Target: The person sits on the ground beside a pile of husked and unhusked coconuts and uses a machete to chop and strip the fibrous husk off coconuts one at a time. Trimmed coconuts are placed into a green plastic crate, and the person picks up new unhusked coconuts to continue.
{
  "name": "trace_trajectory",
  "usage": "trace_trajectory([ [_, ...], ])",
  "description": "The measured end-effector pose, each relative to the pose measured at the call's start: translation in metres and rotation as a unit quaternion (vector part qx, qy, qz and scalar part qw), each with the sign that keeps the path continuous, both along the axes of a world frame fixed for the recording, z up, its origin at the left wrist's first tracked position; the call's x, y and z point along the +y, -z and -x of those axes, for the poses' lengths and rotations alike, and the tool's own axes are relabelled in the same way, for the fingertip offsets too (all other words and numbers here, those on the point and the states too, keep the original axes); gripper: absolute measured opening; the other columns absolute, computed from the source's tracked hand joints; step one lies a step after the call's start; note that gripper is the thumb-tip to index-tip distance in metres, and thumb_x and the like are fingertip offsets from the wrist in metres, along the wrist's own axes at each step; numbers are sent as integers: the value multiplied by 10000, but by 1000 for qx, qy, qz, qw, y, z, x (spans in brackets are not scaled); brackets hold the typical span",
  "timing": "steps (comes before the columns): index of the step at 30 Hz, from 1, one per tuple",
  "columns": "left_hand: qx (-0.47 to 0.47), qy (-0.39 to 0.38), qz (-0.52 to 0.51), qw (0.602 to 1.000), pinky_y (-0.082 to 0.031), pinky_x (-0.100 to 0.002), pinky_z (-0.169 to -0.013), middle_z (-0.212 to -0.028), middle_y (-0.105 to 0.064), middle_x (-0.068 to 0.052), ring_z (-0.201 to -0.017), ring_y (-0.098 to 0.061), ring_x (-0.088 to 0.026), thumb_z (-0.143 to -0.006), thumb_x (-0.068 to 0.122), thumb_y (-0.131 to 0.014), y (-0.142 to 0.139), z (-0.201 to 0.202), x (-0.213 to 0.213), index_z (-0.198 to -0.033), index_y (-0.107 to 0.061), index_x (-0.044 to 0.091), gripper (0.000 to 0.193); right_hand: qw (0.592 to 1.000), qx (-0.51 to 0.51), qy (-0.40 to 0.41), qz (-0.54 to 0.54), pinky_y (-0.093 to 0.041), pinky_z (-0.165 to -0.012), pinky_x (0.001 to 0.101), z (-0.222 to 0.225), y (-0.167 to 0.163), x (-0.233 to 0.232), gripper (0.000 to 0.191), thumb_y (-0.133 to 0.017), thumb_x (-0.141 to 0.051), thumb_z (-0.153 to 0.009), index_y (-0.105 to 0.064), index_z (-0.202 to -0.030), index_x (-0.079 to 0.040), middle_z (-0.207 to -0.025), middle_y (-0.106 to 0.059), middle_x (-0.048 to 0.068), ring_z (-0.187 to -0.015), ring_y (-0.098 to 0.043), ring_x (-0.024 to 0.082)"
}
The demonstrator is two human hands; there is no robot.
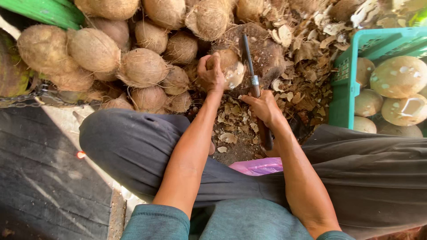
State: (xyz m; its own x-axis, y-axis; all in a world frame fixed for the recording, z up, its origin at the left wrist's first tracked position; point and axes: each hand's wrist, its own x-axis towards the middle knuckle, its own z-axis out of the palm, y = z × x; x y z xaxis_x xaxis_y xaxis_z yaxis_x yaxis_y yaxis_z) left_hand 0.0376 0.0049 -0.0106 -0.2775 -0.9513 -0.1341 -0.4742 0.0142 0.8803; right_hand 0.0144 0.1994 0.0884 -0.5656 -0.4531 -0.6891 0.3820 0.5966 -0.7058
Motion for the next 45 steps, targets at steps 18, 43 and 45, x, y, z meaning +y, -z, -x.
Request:
trace_trajectory([
  [18,30,61,57,996,-555,-365,-647,-954,-744,-6,-823,-688,-168,-886,680,-577,-3,-10,-9,-1003,-735,185,533,999,45,2,6,-445,-385,270,6,12,6,219,-632,-304,-989,-612,-872,-120,-621,-530,23,-444,-485,97],
  [43,113,196,-47,973,-603,-487,-888,-1313,-662,-136,-1176,-659,-294,-611,646,-821,-24,-8,-24,-1283,-686,180,829,988,-55,77,121,-396,-369,278,-4,20,-6,221,-654,-256,-982,-544,-839,-129,-586,-503,-10,-415,-430,105],
  [45,101,216,-2,971,-550,-483,-897,-1379,-597,-119,-1229,-599,-288,-642,621,-808,-20,-7,-22,-1298,-701,186,795,979,-56,114,157,-396,-370,267,1,17,-4,228,-666,-247,-971,-530,-831,-129,-585,-483,-27,-415,-425,84],
])
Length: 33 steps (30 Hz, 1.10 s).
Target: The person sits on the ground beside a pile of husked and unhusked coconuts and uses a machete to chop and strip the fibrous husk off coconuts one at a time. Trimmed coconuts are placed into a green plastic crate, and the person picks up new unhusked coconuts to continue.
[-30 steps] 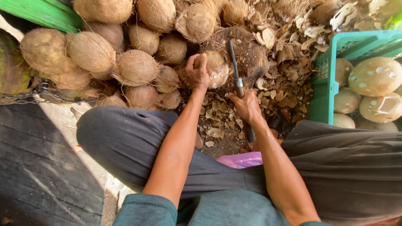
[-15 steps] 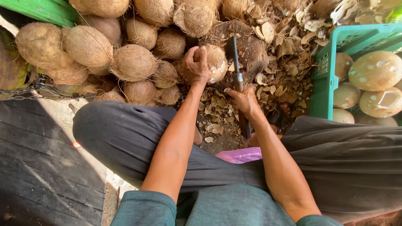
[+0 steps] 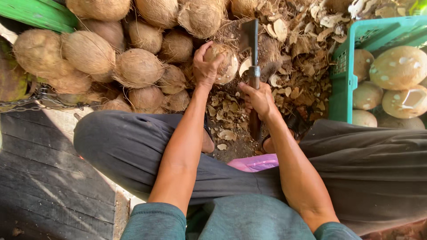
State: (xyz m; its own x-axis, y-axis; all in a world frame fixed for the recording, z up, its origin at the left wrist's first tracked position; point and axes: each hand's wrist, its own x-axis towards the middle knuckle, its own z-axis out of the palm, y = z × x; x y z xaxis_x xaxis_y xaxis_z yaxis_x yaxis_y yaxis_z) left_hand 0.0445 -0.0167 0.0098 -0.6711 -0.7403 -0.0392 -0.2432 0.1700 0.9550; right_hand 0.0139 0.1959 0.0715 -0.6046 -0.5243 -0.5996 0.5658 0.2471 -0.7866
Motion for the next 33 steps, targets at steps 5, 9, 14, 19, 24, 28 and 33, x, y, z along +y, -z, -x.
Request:
trace_trajectory([
  [5,-83,-103,-35,991,-628,-470,-810,-1221,-644,-83,-1066,-692,-263,-657,750,-720,11,9,4,-1224,-711,219,777,986,140,-2,-90,-437,-384,287,4,10,0,298,-659,-291,-978,-507,-780,-127,-597,-523,-18,-432,-451,95],
  [9,-104,-98,26,989,-579,-471,-811,-1183,-646,-68,-1048,-679,-245,-703,793,-671,16,12,3,-1232,-713,226,777,983,121,-36,-133,-460,-441,317,-3,12,-7,291,-657,-279,-955,-503,-755,-134,-621,-515,2,-490,-453,122],
  [14,-72,-78,69,992,-572,-453,-847,-1203,-669,-48,-1101,-669,-229,-722,820,-666,18,10,-4,-1223,-718,228,778,973,97,-124,-169,-477,-444,335,5,-5,0,318,-626,-323,-967,-505,-715,-170,-619,-528,-1,-490,-491,129],
  [19,-72,-49,63,994,-569,-451,-825,-1176,-670,-62,-1071,-667,-241,-709,745,-680,22,9,-7,-1226,-721,235,728,984,173,-5,-40,-438,-419,333,9,0,8,384,-660,-283,-1024,-497,-718,-117,-644,-540,34,-475,-470,147],
  [24,-56,-34,72,995,-601,-452,-938,-1207,-683,-55,-1112,-693,-230,-768,723,-700,20,9,-7,-1253,-695,235,689,982,83,-63,-155,-466,-411,283,0,29,-3,135,-658,-213,-951,-625,-870,-110,-699,-592,32,-476,-485,106],
  [28,-40,-37,61,997,-552,-520,-963,-1302,-639,-103,-1201,-628,-287,-758,676,-714,13,8,-6,-1267,-711,207,692,943,80,-157,-282,-410,-398,337,7,26,-1,261,-671,-302,-1001,-618,-897,-69,-688,-564,50,-460,-460,127],
  [33,-65,-43,87,993,-559,-504,-950,-1275,-679,-85,-1212,-648,-270,-748,738,-686,16,6,-5,-1253,-696,231,716,980,82,-54,-173,-458,-386,314,11,9,2,293,-650,-320,-984,-557,-852,-75,-642,-552,36,-438,-466,115],
])
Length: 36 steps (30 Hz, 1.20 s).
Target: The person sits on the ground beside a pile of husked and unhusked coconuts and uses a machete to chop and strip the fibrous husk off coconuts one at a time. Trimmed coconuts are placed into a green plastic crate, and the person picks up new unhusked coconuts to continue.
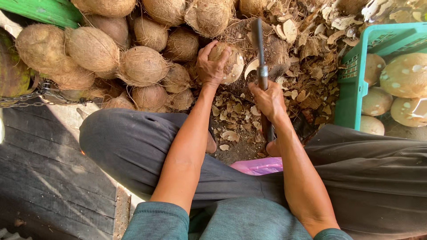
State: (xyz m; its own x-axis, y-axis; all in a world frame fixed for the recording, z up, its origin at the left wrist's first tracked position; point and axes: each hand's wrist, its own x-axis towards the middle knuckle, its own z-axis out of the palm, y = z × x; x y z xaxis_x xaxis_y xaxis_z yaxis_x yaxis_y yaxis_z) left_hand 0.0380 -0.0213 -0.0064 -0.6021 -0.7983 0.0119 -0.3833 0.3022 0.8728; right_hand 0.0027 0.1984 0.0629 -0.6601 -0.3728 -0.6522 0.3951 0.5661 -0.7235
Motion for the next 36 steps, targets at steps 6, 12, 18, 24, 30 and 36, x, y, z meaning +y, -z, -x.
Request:
trace_trajectory([
  [6,-35,1,20,999,-586,-447,-903,-1237,-685,-62,-1152,-684,-243,-769,838,-603,3,2,-3,-1251,-712,262,759,981,34,70,175,-499,-400,309,-12,14,-10,174,-669,-216,-926,-592,-847,-82,-671,-576,18,-458,-501,120],
  [12,-17,-8,11,1000,-585,-435,-802,-1252,-677,-75,-1114,-672,-249,-768,819,-598,-3,-1,1,-1255,-711,270,742,997,-37,-52,-41,-395,-386,324,-5,19,2,291,-686,-293,-969,-541,-832,-80,-650,-530,47,-451,-452,141],
  [18,-21,-98,-35,994,-604,-434,-770,-1220,-652,-88,-1064,-684,-257,-735,748,-631,0,3,13,-1245,-704,260,710,962,90,94,242,-405,-385,308,-6,13,-1,286,-690,-196,-1003,-531,-803,-68,-647,-540,43,-454,-438,134],
  [24,11,-81,35,996,-592,-434,-856,-1277,-665,-73,-1152,-672,-258,-772,762,-693,2,4,11,-1244,-723,247,699,986,-144,52,60,-367,-346,292,-21,17,-16,179,-688,-156,-964,-587,-833,-87,-547,-508,26,-381,-417,130],
  [30,-36,-35,66,997,-584,-458,-818,-1279,-640,-83,-1137,-653,-260,-771,717,-677,1,1,7,-1294,-675,258,697,975,-204,26,88,-390,-363,263,-8,-6,-3,191,-676,-214,-975,-566,-854,-116,-561,-516,-4,-397,-444,103],
  [36,-48,-47,10,998,-611,-414,-754,-1263,-613,-74,-1100,-663,-218,-757,654,-669,-3,1,9,-1298,-665,273,662,976,21,101,192,-456,-371,267,-3,-3,0,246,-665,-149,-995,-551,-785,-92,-586,-537,-14,-410,-464,84],
])
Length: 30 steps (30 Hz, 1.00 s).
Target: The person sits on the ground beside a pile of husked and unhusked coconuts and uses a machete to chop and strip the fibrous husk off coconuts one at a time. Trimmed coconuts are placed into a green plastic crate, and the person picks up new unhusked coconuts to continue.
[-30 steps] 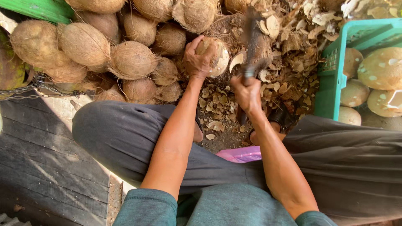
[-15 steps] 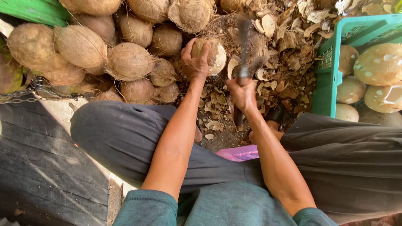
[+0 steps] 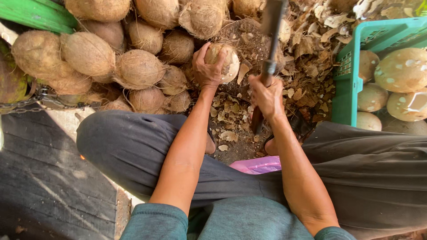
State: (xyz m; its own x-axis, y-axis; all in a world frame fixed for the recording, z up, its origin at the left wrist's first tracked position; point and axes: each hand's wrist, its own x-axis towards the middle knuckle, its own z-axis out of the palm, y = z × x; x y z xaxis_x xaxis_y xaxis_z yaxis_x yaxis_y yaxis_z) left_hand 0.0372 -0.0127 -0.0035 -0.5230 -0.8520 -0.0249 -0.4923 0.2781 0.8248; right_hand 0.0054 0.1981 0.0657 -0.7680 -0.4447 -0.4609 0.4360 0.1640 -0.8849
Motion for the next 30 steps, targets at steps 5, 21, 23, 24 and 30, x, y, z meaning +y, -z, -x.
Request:
trace_trajectory([
  [5,-25,3,29,999,-597,-430,-793,-1295,-636,-55,-1132,-656,-228,-729,703,-674,-4,9,0,-1251,-691,285,669,989,-140,-53,-4,-390,-347,275,-19,28,-18,190,-637,-98,-960,-603,-773,-98,-548,-520,9,-376,-433,105],
  [21,-7,-31,-129,991,-548,-475,-765,-1049,-687,-62,-983,-684,-256,-632,858,-638,-6,0,11,-1141,-631,186,843,971,26,-116,-206,-488,-423,297,-12,12,-9,336,-645,-353,-983,-462,-766,-172,-627,-513,-15,-463,-475,99],
  [23,-40,-65,-196,978,-556,-458,-675,-985,-655,-48,-901,-684,-231,-610,842,-618,-2,3,19,-1101,-595,194,814,976,81,-86,-181,-456,-425,303,-10,14,-5,362,-645,-364,-988,-468,-740,-168,-631,-505,-17,-474,-443,96],
  [24,-57,-86,-230,968,-560,-450,-630,-953,-639,-42,-859,-684,-219,-598,834,-608,0,4,21,-1081,-576,198,800,977,107,-74,-169,-440,-426,307,-10,16,-3,375,-645,-369,-990,-471,-728,-166,-633,-501,-18,-480,-428,95],
  [30,-73,-125,-181,973,-520,-436,-655,-953,-642,-64,-825,-653,-236,-672,827,-639,3,14,27,-1056,-574,161,772,967,63,-113,-221,-409,-416,334,-11,30,3,309,-614,-294,-990,-533,-738,-133,-627,-525,-10,-468,-400,108],
])
